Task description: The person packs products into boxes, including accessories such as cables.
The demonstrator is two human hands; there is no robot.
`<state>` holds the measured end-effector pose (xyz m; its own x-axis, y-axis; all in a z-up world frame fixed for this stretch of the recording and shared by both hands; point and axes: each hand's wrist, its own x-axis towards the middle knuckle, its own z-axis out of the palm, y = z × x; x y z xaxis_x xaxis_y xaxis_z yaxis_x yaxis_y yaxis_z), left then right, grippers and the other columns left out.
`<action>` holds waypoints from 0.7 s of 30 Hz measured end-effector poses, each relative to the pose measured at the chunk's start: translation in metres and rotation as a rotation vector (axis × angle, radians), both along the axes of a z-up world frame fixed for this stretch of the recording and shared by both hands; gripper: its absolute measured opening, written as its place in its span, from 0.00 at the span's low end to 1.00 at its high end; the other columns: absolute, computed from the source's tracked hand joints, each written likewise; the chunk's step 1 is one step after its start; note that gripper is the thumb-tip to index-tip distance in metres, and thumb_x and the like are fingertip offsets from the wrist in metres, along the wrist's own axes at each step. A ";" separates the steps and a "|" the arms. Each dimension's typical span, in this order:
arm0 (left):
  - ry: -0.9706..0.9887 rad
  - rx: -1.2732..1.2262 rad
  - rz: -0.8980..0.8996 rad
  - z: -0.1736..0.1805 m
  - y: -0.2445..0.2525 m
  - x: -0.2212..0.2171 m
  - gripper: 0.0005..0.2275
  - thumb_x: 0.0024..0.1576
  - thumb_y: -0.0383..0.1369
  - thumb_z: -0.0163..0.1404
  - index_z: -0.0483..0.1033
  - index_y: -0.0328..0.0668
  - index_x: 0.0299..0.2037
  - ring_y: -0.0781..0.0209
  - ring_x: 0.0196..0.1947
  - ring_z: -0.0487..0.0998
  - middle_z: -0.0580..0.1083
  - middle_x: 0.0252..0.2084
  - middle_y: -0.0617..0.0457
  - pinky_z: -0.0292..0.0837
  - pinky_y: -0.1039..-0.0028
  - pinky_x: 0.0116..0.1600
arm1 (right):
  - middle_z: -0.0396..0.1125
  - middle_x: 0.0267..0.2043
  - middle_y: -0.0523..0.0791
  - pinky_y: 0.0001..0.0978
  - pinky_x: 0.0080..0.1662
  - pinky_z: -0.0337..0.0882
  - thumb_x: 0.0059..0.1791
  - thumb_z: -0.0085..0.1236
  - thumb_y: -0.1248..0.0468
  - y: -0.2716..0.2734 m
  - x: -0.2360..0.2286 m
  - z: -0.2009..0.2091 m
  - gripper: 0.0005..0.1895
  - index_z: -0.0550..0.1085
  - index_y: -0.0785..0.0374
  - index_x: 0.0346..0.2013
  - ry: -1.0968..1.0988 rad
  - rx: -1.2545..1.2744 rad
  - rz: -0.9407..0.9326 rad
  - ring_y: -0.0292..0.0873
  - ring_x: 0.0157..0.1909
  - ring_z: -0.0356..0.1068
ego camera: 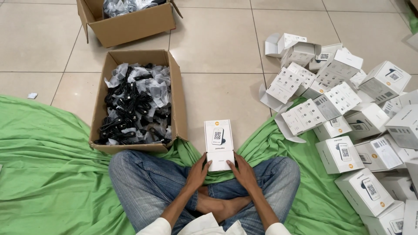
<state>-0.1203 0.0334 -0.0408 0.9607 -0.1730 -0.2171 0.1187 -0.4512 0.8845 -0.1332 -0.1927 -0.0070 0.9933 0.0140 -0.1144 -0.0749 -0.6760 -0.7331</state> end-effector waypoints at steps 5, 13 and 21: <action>0.033 -0.015 0.029 0.018 0.001 0.000 0.27 0.64 0.45 0.43 0.65 0.32 0.67 0.43 0.60 0.76 0.72 0.62 0.34 0.69 0.62 0.64 | 0.66 0.65 0.52 0.44 0.60 0.68 0.54 0.47 0.47 0.001 0.000 0.004 0.31 0.64 0.59 0.68 -0.001 0.014 -0.002 0.55 0.64 0.67; 0.033 -0.070 0.071 0.004 0.002 0.001 0.26 0.63 0.46 0.46 0.69 0.32 0.64 0.44 0.60 0.75 0.73 0.61 0.35 0.69 0.62 0.64 | 0.63 0.68 0.52 0.45 0.62 0.66 0.54 0.47 0.47 0.001 0.002 0.003 0.33 0.61 0.59 0.70 0.012 0.033 -0.016 0.55 0.66 0.65; 0.143 -0.085 0.100 0.004 0.002 0.006 0.28 0.58 0.47 0.53 0.74 0.30 0.60 0.46 0.57 0.79 0.77 0.57 0.36 0.72 0.63 0.61 | 0.61 0.69 0.55 0.45 0.65 0.63 0.53 0.51 0.46 -0.007 0.008 -0.015 0.35 0.62 0.62 0.70 -0.024 0.093 -0.008 0.56 0.69 0.62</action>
<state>-0.1144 0.0351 -0.0365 0.9344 -0.1021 -0.3413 0.2862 -0.3552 0.8899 -0.1253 -0.1993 -0.0225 0.9959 0.0160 -0.0892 -0.0614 -0.6046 -0.7941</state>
